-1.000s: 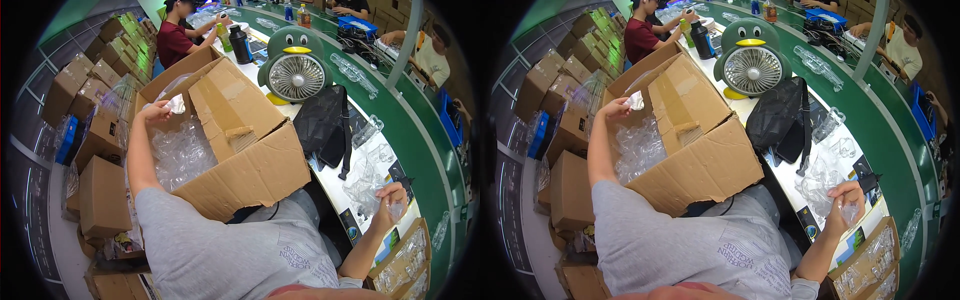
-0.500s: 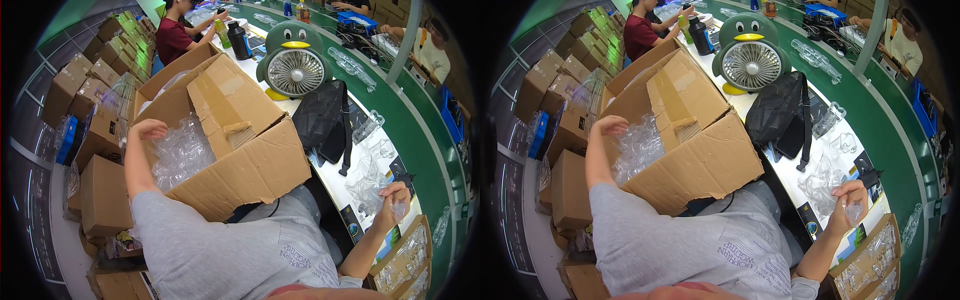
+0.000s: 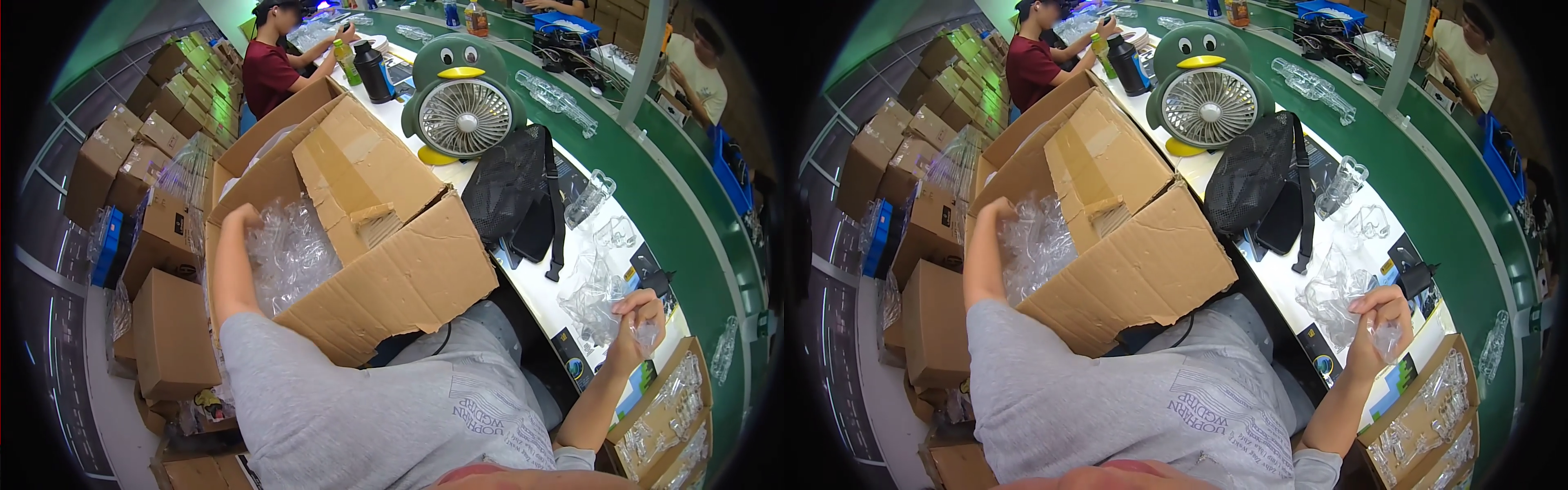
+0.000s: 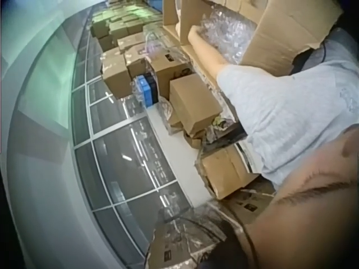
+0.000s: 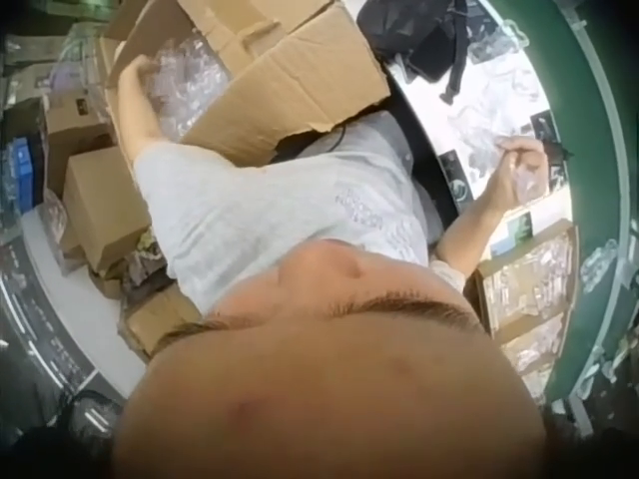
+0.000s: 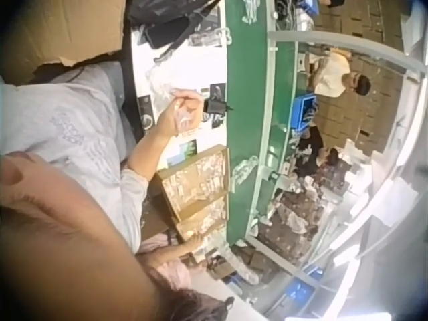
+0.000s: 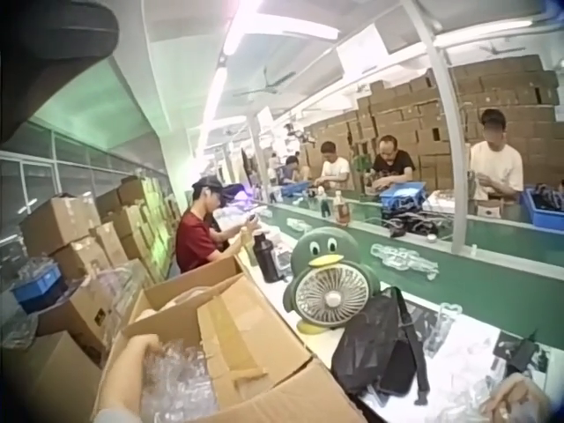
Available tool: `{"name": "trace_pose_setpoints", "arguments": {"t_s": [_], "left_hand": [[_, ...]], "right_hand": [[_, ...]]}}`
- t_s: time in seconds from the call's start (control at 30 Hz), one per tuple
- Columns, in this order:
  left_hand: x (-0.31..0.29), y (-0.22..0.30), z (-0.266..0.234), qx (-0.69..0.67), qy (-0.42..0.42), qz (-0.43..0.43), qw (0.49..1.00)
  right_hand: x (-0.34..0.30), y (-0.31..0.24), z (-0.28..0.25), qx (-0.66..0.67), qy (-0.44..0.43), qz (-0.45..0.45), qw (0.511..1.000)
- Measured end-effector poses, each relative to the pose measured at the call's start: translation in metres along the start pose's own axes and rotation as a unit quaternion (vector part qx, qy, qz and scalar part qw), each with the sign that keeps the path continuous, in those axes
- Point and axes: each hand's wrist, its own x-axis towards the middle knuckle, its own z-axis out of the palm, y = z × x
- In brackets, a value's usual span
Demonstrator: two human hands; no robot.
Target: Assembling plastic components and packaging them into plastic bags and cardboard boxes on a factory production line.
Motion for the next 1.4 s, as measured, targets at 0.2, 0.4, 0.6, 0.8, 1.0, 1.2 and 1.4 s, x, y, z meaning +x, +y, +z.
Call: {"name": "trace_pose_setpoints", "arguments": {"t_s": [0.2,0.4,0.6,0.8,1.0,1.2,1.4], "left_hand": [[-0.027,0.015,-0.067,0.049,0.151,0.16,0.974],[-0.145,0.088,-0.113,-0.043,0.351,0.195,0.915],[-0.226,0.15,-0.126,-0.066,0.338,0.352,0.871],[-0.304,0.252,-0.085,-0.07,0.228,0.612,0.754],[-0.397,0.354,-0.021,0.009,0.065,0.825,0.561],[-0.411,0.44,0.039,-0.028,-0.071,0.866,0.494],[-0.369,0.485,0.052,-0.137,-0.164,0.77,0.602]], "right_hand": [[0.003,-0.002,0.007,0.0,-0.01,0.008,1.0],[0.004,0.002,0.005,-0.006,-0.054,0.027,0.998],[0.008,0.0,0.017,0.04,-0.084,0.082,0.992],[0.047,-0.006,0.065,0.014,-0.151,0.061,0.987],[0.064,-0.018,0.022,0.07,-0.1,0.034,0.992],[0.038,-0.032,-0.048,-0.229,-0.004,-0.05,0.972],[0.01,-0.006,-0.078,-0.359,0.057,0.047,0.931]]}}
